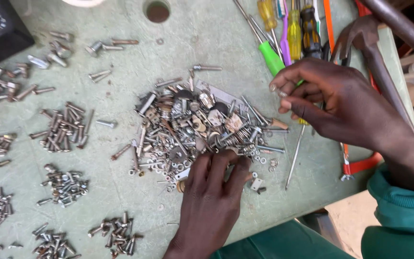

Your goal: Sorting a mixed pile of screws, bolts, and other small metal parts into organized groups on a table

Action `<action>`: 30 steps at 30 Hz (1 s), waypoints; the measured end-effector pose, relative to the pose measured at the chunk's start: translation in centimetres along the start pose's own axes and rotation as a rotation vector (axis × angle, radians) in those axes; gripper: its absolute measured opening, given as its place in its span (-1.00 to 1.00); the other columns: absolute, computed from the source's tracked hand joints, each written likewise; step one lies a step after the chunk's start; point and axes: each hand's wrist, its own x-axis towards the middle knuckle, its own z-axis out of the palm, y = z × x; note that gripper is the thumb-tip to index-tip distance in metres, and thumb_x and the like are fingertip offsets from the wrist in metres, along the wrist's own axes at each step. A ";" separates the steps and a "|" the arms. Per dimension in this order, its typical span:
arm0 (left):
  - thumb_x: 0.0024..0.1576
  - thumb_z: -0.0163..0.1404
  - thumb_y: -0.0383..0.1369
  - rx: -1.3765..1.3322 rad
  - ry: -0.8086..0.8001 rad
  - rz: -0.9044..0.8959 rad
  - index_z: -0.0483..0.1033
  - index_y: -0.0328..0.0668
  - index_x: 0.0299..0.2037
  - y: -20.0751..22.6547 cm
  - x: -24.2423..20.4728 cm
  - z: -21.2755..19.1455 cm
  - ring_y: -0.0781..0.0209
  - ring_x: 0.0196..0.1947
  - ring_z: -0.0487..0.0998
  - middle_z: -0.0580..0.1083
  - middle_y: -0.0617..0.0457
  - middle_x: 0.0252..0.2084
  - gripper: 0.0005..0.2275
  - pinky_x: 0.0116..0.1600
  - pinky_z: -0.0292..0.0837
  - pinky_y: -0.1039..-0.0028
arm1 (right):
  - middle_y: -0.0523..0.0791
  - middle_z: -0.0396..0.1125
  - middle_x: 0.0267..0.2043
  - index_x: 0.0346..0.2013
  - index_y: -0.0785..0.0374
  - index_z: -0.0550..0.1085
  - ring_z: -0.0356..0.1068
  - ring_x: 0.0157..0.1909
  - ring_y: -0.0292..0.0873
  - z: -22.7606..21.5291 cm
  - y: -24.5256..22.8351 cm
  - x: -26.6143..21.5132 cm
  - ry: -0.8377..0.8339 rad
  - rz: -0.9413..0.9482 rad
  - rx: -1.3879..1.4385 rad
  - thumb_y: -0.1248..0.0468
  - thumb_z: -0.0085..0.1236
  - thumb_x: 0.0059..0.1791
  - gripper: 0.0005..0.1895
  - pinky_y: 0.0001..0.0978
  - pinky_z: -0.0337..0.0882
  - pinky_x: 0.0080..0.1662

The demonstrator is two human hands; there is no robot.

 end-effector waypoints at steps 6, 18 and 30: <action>0.00 -0.06 -0.65 -0.029 -0.015 0.012 0.49 -0.28 -0.03 -0.6 -0.8 0.1 -0.08 -0.12 0.35 0.40 -0.12 0.00 -0.68 -0.01 0.35 0.20 | -0.07 0.34 -0.25 0.16 0.25 0.39 0.60 -0.21 -0.25 0.0 -2.1 1.8 0.049 0.042 0.127 0.42 -0.10 0.11 -0.68 -0.52 0.31 -0.49; 0.15 0.00 -0.50 -0.026 0.005 0.017 0.50 -0.27 -0.05 -0.6 -1.1 0.6 -0.04 -0.13 0.37 0.42 -0.12 0.00 -0.82 -0.03 0.34 0.21 | -0.21 0.24 -0.51 -0.26 -0.05 0.50 0.18 -0.45 -0.25 2.3 -2.5 4.1 -0.116 0.301 -0.329 -0.03 0.28 0.00 -0.79 -0.29 0.18 -0.34; -0.03 0.02 -0.53 0.014 -0.014 0.022 0.48 -0.25 -0.08 -0.6 -1.5 1.4 -0.06 -0.15 0.33 0.40 -0.12 0.01 -0.72 -0.06 0.30 0.22 | -0.13 0.34 -0.45 -0.22 0.07 0.52 0.29 -0.43 -0.10 0.2 -1.5 9.4 -0.081 -0.139 -0.438 0.07 0.18 0.06 -0.83 -0.20 0.24 -0.28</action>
